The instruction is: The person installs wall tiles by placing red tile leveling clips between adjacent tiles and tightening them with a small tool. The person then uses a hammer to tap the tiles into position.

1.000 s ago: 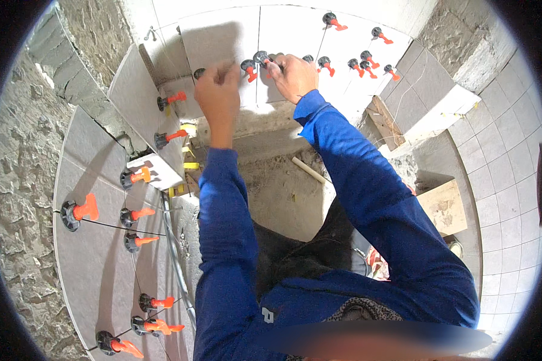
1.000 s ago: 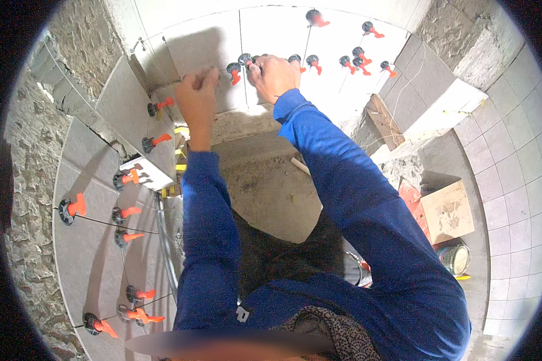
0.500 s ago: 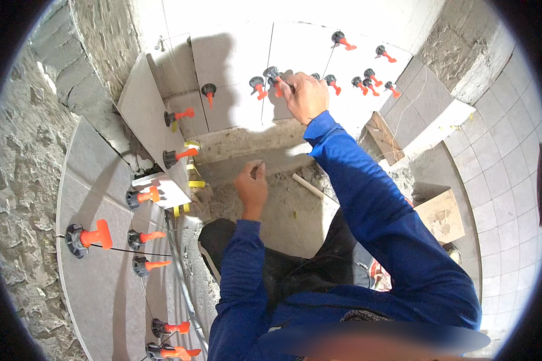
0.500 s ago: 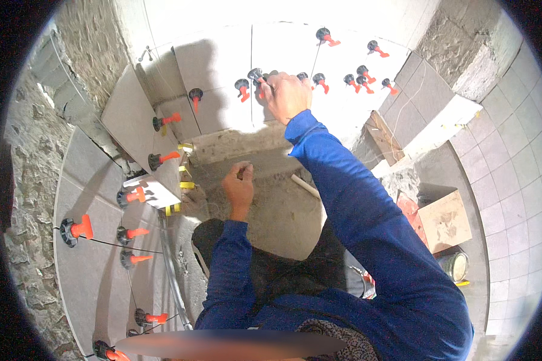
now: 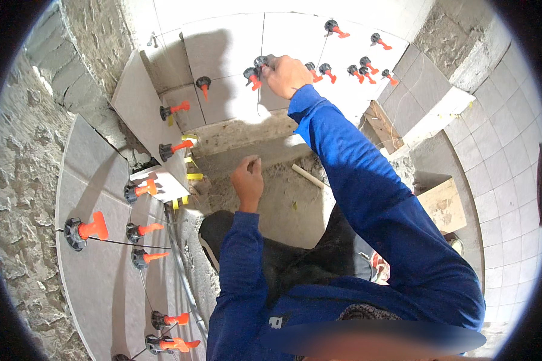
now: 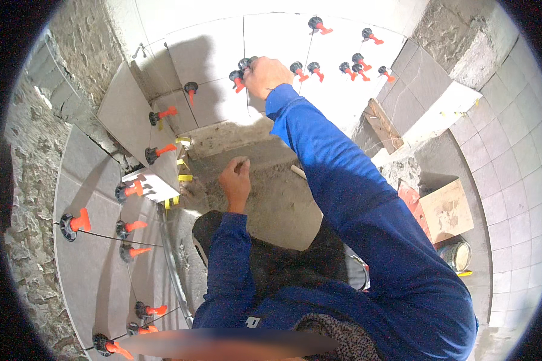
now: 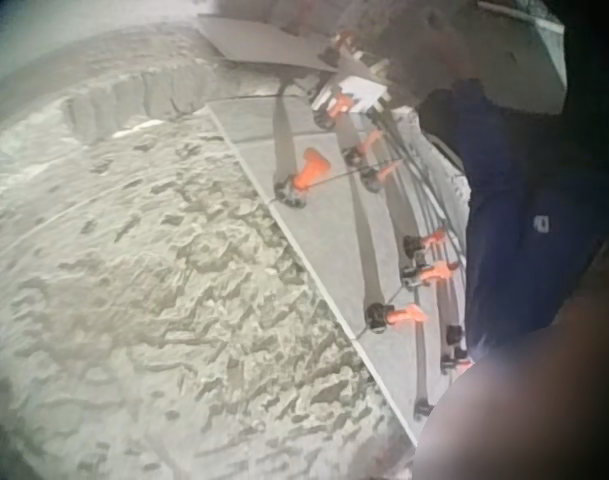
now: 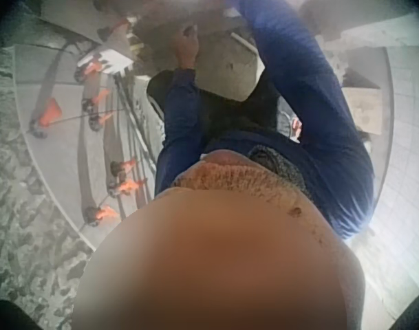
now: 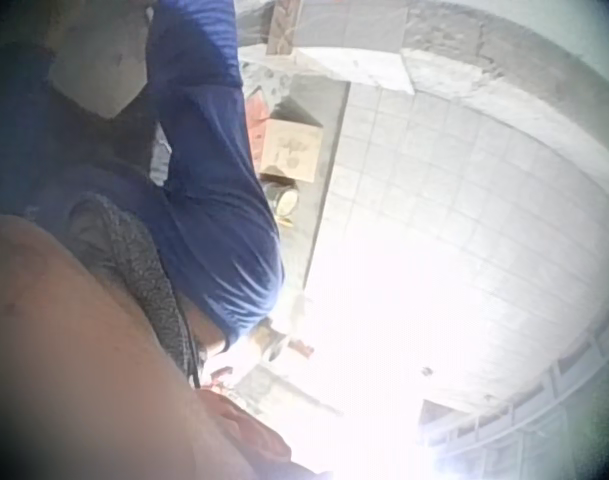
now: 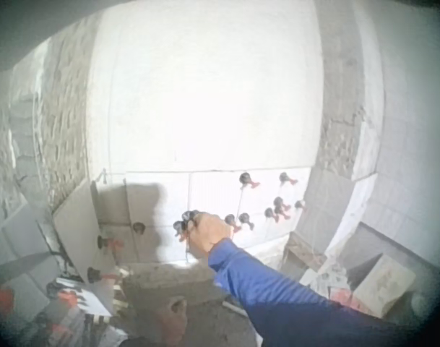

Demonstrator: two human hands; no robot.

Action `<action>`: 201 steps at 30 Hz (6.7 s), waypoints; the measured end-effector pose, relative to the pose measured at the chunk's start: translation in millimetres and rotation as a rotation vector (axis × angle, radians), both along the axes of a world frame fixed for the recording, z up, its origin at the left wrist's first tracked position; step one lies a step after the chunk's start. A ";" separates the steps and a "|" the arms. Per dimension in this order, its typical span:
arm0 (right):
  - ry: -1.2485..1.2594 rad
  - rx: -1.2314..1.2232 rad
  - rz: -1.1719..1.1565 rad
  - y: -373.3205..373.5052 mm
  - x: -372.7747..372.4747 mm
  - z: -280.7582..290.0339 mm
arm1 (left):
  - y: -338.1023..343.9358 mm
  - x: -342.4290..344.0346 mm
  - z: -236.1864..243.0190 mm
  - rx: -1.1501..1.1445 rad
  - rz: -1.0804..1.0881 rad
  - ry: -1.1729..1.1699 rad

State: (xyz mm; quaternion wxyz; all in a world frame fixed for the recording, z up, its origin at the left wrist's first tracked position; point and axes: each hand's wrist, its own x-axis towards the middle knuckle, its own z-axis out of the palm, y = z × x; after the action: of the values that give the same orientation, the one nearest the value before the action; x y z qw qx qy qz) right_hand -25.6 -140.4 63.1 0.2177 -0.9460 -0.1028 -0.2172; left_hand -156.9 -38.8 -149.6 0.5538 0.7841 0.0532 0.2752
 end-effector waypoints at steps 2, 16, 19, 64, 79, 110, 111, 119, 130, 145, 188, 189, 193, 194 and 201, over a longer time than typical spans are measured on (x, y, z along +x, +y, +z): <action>0.057 0.091 0.035 -3.4 5.3 -1.1 | -3.1 -1.2 12.5 -0.013 0.006 0.008; 0.063 0.492 0.144 -8.2 17.4 -22.6 | 22.0 91.8 189.3 0.376 0.066 -0.329; 0.073 0.515 0.137 -6.9 19.1 -23.5 | 23.2 117.2 201.5 0.603 -0.026 -0.337; 0.119 0.548 0.107 -1.7 18.0 -20.1 | 17.0 138.0 195.4 0.906 0.085 -0.258; 0.114 0.577 0.123 -1.0 16.7 -21.3 | 27.8 130.1 203.1 0.904 -0.043 -0.254; 0.128 0.637 0.155 -1.4 10.9 -23.2 | 26.5 128.2 194.5 0.809 0.042 -0.299; 0.113 0.639 0.157 -0.8 12.4 -24.3 | 24.2 127.4 194.2 0.785 0.073 -0.287; 0.164 0.660 0.122 -0.3 13.1 -24.0 | 22.7 130.1 197.7 0.951 0.083 -0.251; 0.161 0.687 0.138 -0.6 17.7 -26.8 | 23.4 141.6 183.8 0.968 0.085 -0.414; 0.139 0.569 0.104 -0.9 7.7 -17.9 | 28.7 141.7 205.7 1.076 -0.108 -0.440; 0.194 0.615 0.064 -0.8 4.2 -19.2 | 8.5 153.6 272.4 1.721 -0.438 -0.163; 0.191 0.608 0.070 -0.9 3.7 -19.1 | 8.0 153.7 272.9 1.734 -0.439 -0.155; 0.189 0.574 0.077 -0.7 4.9 -19.0 | 6.2 154.3 274.3 1.743 -0.449 -0.154; 0.196 0.569 0.076 -0.5 5.6 -19.1 | 5.7 154.7 274.7 1.759 -0.426 -0.158; 0.186 0.586 0.086 -1.8 3.8 -20.1 | 12.3 151.9 275.5 1.788 -0.459 -0.131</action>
State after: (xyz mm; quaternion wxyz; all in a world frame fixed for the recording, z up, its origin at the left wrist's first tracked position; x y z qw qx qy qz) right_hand -21.8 -142.1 43.0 0.4988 -0.8534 -0.0553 -0.1408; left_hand -5.0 -26.5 126.0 -0.2143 0.8941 -0.3671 0.1412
